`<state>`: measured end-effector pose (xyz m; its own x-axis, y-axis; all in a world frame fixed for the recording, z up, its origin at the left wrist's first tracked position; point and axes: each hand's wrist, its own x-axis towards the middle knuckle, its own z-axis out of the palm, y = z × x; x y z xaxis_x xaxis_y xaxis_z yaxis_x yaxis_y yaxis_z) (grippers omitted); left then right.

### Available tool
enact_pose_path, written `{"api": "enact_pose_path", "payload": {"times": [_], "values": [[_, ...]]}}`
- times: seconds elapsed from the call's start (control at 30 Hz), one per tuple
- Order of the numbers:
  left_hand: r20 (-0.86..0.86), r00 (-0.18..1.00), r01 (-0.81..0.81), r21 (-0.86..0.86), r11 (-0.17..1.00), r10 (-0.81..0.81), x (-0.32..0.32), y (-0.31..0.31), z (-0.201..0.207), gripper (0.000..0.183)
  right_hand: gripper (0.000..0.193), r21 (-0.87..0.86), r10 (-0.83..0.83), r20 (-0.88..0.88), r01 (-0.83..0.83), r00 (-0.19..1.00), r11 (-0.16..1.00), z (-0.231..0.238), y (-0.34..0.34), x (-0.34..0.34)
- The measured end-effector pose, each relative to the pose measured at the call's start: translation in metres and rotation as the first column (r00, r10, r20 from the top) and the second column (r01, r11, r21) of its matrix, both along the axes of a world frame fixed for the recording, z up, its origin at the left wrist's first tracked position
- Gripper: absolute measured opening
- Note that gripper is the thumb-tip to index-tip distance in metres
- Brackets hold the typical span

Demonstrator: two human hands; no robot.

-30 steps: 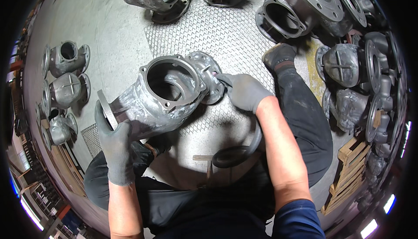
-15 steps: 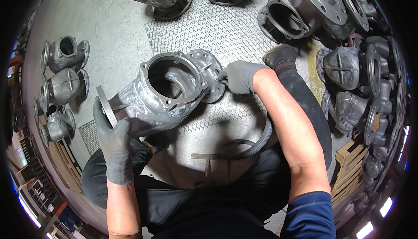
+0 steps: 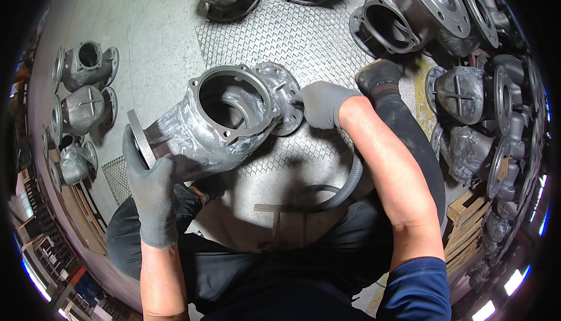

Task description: Grinding and smoothing the surface of a metal valve body casting using a handheld rotary tool.

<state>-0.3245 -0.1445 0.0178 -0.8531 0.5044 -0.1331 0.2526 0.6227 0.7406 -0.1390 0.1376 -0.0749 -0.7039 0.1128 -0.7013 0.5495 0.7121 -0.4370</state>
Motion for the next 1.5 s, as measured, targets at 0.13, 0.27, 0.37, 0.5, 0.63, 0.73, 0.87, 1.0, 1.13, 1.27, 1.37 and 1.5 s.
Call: {"api": "enact_pose_path", "payload": {"times": [0.13,0.27,0.37,0.5,0.63,0.73,0.87,1.0,1.13,1.27,1.37,1.5], "values": [[0.02,1.0,-0.021,0.002,1.0,0.021,0.003,0.004,0.003,0.094,0.063,0.016,-0.014,0.035,0.014,0.999,1.0,0.01,-0.01,0.002],[0.041,0.999,-0.019,0.017,1.0,0.018,0.002,0.005,0.003,0.094,0.039,0.063,-0.142,-0.028,0.144,0.989,0.988,0.011,-0.013,-0.003],[0.038,0.999,-0.018,0.014,1.0,0.017,0.002,0.004,0.002,0.095,0.035,0.08,-0.06,0.04,0.057,0.997,0.995,0.009,-0.011,-0.005],[0.086,0.996,-0.042,0.035,0.999,0.038,0.005,0.006,0.004,0.096,0.033,0.059,-0.071,0.031,0.069,0.997,0.996,0.012,-0.012,-0.004],[-0.061,0.997,0.056,-0.009,0.998,-0.056,0.001,0.0,-0.004,0.089,0.034,0.047,-0.087,0.036,0.085,0.996,0.995,0.017,-0.008,-0.004],[-0.049,0.997,0.057,0.021,0.998,-0.056,0.003,0.001,-0.003,0.088,0.037,0.083,0.037,0.158,-0.05,0.987,0.995,0.014,-0.015,-0.003],[0.001,1.0,-0.001,-0.023,1.0,0.001,0.005,0.007,0.004,0.097,0.043,0.055,-0.15,-0.038,0.152,0.988,0.987,0.012,-0.019,0.01],[0.034,0.999,-0.015,0.023,1.0,0.015,0.007,0.012,0.007,0.096,0.052,0.056,-0.064,0.077,0.059,0.995,0.997,0.014,-0.016,0.016],[0.014,1.0,-0.004,0.023,1.0,0.004,0.005,0.009,0.004,0.096,0.056,0.054,-0.085,0.045,0.083,0.995,0.995,0.011,-0.025,0.016],[0.034,0.999,-0.018,0.034,0.999,0.017,0.006,0.011,0.002,0.095,0.057,0.051,-0.184,0.002,0.183,0.983,0.982,0.012,-0.023,0.027],[0.039,0.999,-0.026,0.025,0.999,0.025,0.008,0.012,0.006,0.094,0.056,0.037,-0.207,-0.068,0.21,0.976,0.977,0.0,-0.026,0.039],[0.041,0.999,-0.022,0.019,1.0,0.021,0.008,0.013,0.006,0.092,0.054,0.022,-0.227,-0.101,0.23,0.969,0.973,-0.006,-0.03,0.049]]}}
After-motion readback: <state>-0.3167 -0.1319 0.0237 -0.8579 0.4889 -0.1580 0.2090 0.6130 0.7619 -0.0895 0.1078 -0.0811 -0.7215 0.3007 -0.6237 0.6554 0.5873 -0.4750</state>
